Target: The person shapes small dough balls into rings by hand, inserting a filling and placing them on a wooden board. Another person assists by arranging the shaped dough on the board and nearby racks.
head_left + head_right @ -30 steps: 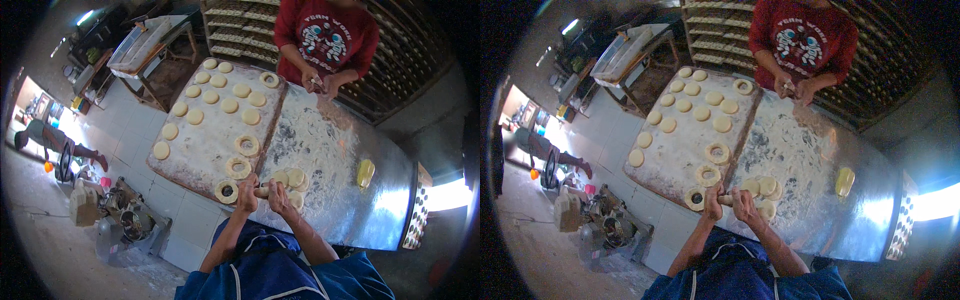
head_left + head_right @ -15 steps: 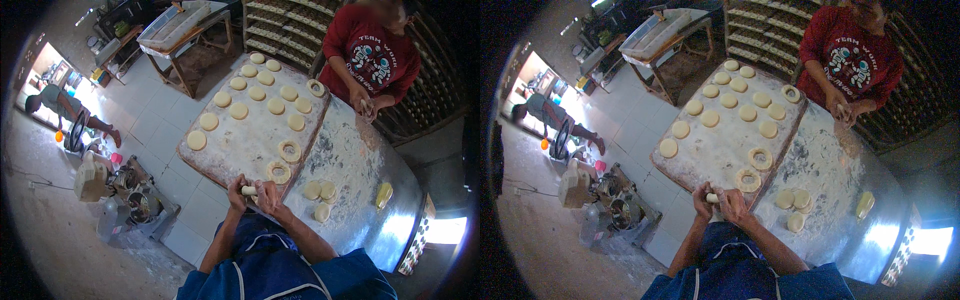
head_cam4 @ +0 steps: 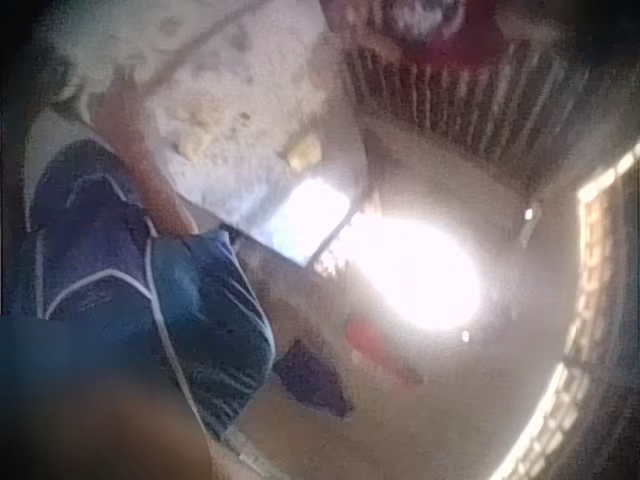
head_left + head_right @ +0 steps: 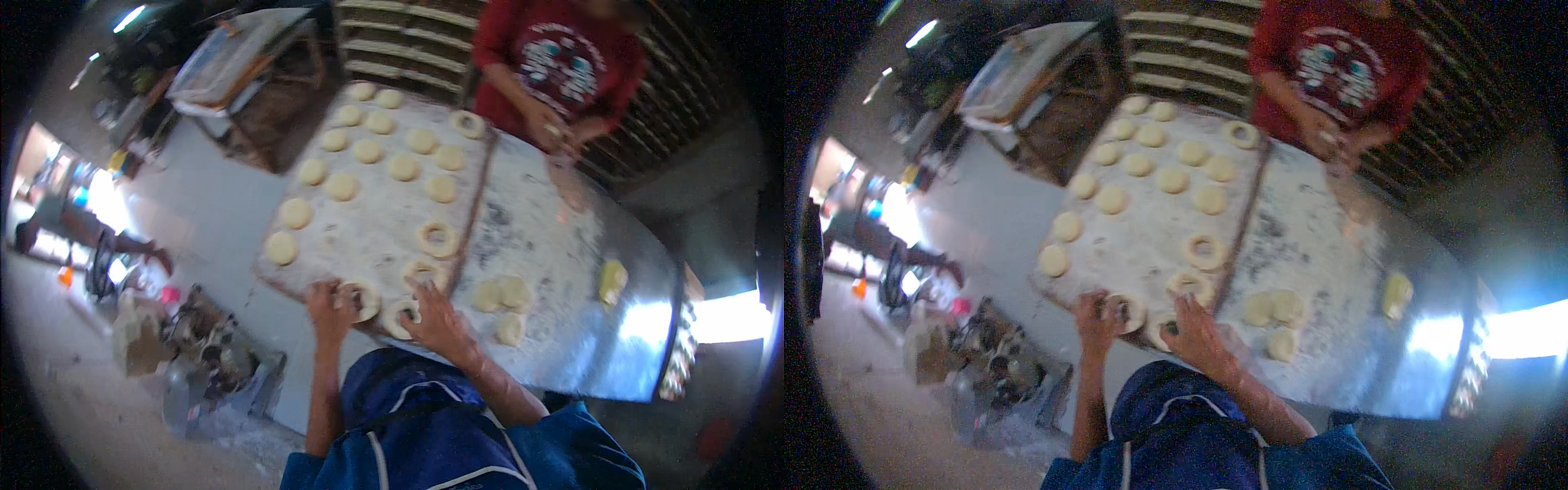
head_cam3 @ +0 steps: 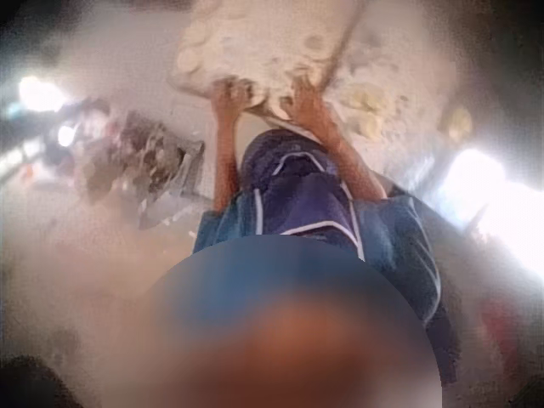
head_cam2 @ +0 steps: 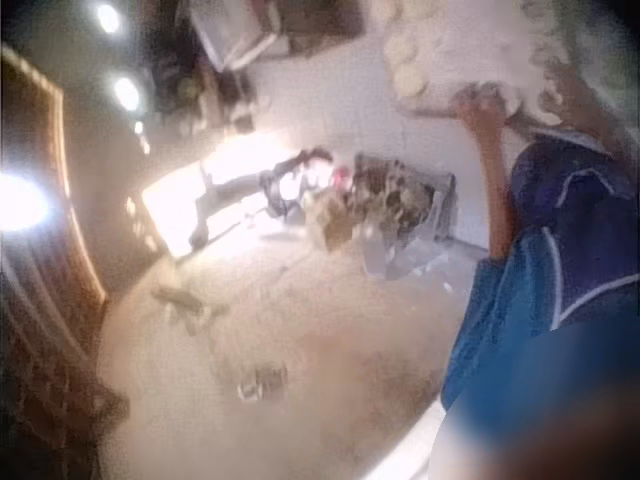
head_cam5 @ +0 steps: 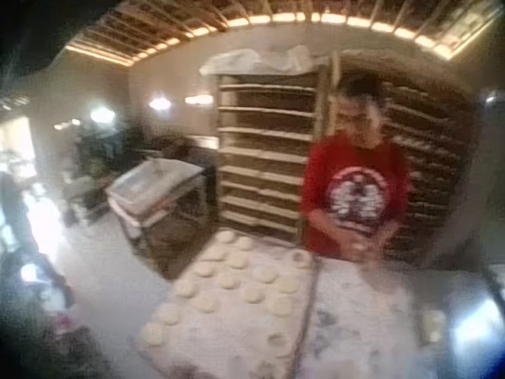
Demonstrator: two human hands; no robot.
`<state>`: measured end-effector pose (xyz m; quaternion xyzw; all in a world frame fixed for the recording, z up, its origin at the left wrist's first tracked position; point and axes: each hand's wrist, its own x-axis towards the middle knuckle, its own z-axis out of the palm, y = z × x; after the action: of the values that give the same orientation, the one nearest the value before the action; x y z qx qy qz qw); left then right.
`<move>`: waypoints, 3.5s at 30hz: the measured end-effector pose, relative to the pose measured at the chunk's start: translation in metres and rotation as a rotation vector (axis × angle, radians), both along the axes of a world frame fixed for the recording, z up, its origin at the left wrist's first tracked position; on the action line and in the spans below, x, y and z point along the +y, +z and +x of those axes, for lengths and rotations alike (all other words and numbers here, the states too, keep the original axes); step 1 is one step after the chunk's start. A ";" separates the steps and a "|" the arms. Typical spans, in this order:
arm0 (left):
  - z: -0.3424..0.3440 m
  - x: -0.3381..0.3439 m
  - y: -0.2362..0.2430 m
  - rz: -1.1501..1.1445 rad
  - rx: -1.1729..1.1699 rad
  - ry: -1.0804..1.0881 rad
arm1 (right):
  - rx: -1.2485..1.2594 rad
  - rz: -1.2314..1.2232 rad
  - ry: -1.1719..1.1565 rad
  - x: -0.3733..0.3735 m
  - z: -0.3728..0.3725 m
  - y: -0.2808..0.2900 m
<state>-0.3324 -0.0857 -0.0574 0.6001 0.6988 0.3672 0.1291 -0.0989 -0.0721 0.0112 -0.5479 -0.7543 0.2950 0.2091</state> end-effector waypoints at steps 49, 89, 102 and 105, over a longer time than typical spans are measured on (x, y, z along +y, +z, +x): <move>0.371 -0.035 0.006 -0.195 -1.512 -0.260 | 0.613 -0.356 -0.487 -0.063 0.251 -0.008; 0.021 0.092 0.029 0.060 -0.004 -0.180 | 0.138 -0.039 -0.158 0.073 0.054 0.009; 0.137 0.064 0.064 0.126 -0.120 -0.266 | -0.462 -0.008 -0.149 0.015 0.169 -0.025; 0.204 0.030 0.064 -0.105 -0.344 -0.456 | -0.234 -0.028 -0.066 0.006 0.174 -0.016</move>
<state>-0.1287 -0.0553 0.0065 0.6631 0.5317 0.3884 0.3560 0.0751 -0.0657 -0.0052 -0.6059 -0.7511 0.2324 0.1216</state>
